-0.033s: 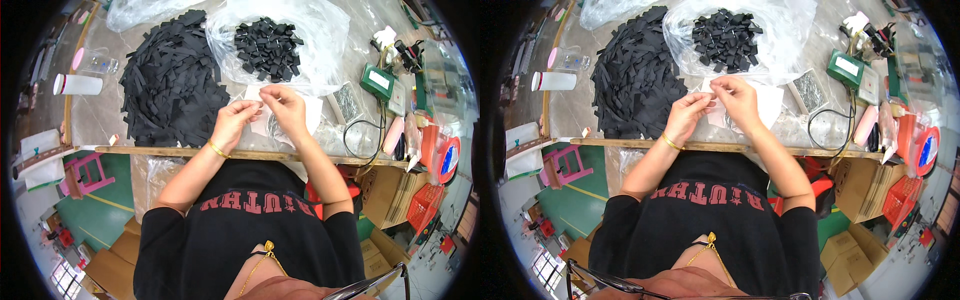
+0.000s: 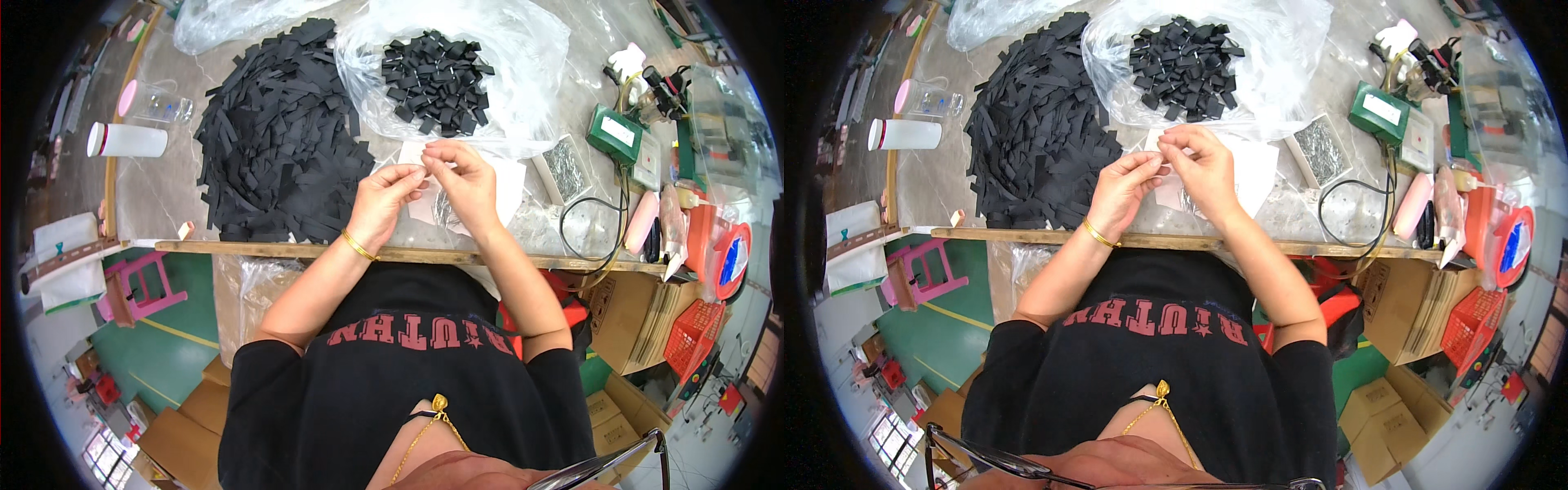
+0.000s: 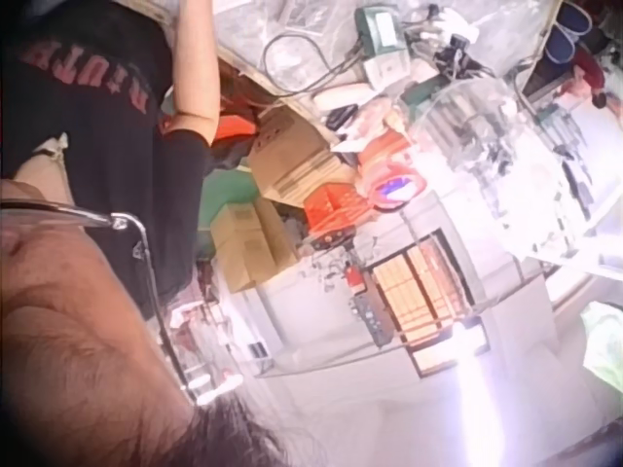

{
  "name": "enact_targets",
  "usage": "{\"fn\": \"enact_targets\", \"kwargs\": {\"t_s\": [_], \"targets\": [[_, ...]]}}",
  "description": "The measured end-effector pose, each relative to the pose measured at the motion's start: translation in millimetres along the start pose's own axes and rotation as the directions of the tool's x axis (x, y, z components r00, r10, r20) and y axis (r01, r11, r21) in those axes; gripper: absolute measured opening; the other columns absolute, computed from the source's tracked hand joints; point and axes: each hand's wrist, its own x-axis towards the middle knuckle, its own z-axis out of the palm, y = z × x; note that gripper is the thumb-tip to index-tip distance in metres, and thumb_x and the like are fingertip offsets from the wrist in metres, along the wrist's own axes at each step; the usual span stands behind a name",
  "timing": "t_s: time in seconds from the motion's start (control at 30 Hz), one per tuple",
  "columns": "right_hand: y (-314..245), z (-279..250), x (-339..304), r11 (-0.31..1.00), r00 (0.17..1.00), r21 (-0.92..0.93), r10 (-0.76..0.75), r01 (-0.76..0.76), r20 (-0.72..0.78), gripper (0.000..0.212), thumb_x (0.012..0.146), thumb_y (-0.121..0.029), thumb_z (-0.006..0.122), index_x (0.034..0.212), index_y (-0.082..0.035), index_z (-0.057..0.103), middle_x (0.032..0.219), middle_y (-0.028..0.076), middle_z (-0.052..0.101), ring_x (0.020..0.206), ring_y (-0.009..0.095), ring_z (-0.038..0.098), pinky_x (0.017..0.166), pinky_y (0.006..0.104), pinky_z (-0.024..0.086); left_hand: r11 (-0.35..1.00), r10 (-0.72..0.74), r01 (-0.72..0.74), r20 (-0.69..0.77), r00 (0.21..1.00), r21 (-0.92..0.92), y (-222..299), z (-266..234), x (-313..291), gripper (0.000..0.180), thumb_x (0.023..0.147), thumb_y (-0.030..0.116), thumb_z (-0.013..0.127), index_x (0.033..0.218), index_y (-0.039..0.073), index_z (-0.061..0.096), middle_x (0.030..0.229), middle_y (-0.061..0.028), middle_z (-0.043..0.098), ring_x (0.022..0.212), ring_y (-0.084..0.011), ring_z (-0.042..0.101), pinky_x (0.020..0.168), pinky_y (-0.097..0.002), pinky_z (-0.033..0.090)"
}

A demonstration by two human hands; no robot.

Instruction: The person folds black strips in half and secures each one with a small metal pin by hand.

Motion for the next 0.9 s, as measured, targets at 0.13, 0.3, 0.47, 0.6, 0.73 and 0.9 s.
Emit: {"fn": "enact_targets", "kwargs": {"t_s": [0.13, 0.3, 0.47, 0.6, 0.73, 0.9], "targets": [[2, 5, -10, 0.976, 0.997, 0.216, -0.011, 0.028, -0.081, 0.012, 0.079, 0.0, 0.063, 0.091, 0.0, 0.067, 0.105, 0.008, 0.058, 0.09, 0.012, 0.057, 0.068, 0.0213, 0.049, 0.999, -0.011, 0.011, -0.015, 1.0, -0.052, -1, 9, 2, 0.017, 0.083, 0.011, 0.063, 0.096, 0.001, 0.064, 0.092, -0.0063, 0.064, 0.084, -0.0147, 0.062, 0.071, -0.025, 0.047], [3, -1, -11, 0.956, 0.965, -0.14, -0.264, 0.259, -0.017, 0.014, 0.076, 0.0, 0.063, 0.09, 0.0, 0.066, 0.102, 0.013, 0.06, 0.088, 0.02, 0.06, 0.07, 0.0276, 0.049, 0.988, -0.074, 0.076, 0.018, 0.997, -0.131, 2, 7, 2, 0.018, 0.085, 0.01, 0.061, 0.099, 0.001, 0.063, 0.095, -0.0057, 0.064, 0.087, -0.014, 0.06, 0.074, -0.0253, 0.047], [0, -5, -11, 0.762, 0.858, -0.415, -0.503, 0.497, 0.105, 0.018, 0.072, 0.0, 0.063, 0.09, -0.001, 0.065, 0.1, 0.017, 0.061, 0.089, 0.029, 0.06, 0.074, 0.033, 0.048, 0.983, -0.113, 0.118, 0.045, 0.993, -0.143, 4, 4, 2, 0.019, 0.086, 0.011, 0.059, 0.102, 0.001, 0.061, 0.096, -0.0047, 0.063, 0.088, -0.0124, 0.058, 0.076, -0.0252, 0.045], [-2, -5, -12, 0.732, 0.84, -0.438, -0.529, 0.522, 0.117, 0.018, 0.074, -0.002, 0.062, 0.092, -0.001, 0.065, 0.103, 0.016, 0.06, 0.09, 0.027, 0.059, 0.072, 0.0324, 0.049, 0.984, -0.123, 0.13, 0.063, 0.99, -0.125, 5, 4, 2, 0.018, 0.087, 0.011, 0.059, 0.102, 0.001, 0.062, 0.096, -0.004, 0.062, 0.087, -0.0113, 0.058, 0.076, -0.0253, 0.045], [-6, -3, -18, 0.908, 0.935, -0.223, -0.351, 0.355, 0.059, 0.018, 0.079, -0.007, 0.062, 0.096, -0.001, 0.065, 0.104, 0.014, 0.059, 0.091, 0.02, 0.058, 0.071, 0.0282, 0.048, 0.997, -0.072, 0.073, 0.053, 0.996, -0.029, 8, 4, 5, 0.018, 0.085, 0.012, 0.06, 0.099, 0.0, 0.062, 0.094, -0.0026, 0.063, 0.085, -0.0097, 0.056, 0.076, -0.0242, 0.043], [-9, -12, -15, 0.963, 0.977, 0.166, 0.207, -0.214, 0.056, 0.018, 0.082, -0.012, 0.064, 0.096, -0.001, 0.065, 0.086, 0.003, 0.06, 0.071, 0.005, 0.051, 0.056, 0.018, 0.037, 0.912, 0.173, -0.217, 0.155, 0.973, 0.347, 10, 5, 7, 0.017, 0.084, 0.013, 0.062, 0.091, -0.002, 0.063, 0.089, -0.0006, 0.063, 0.078, -0.0087, 0.055, 0.07, -0.0229, 0.044]]}}
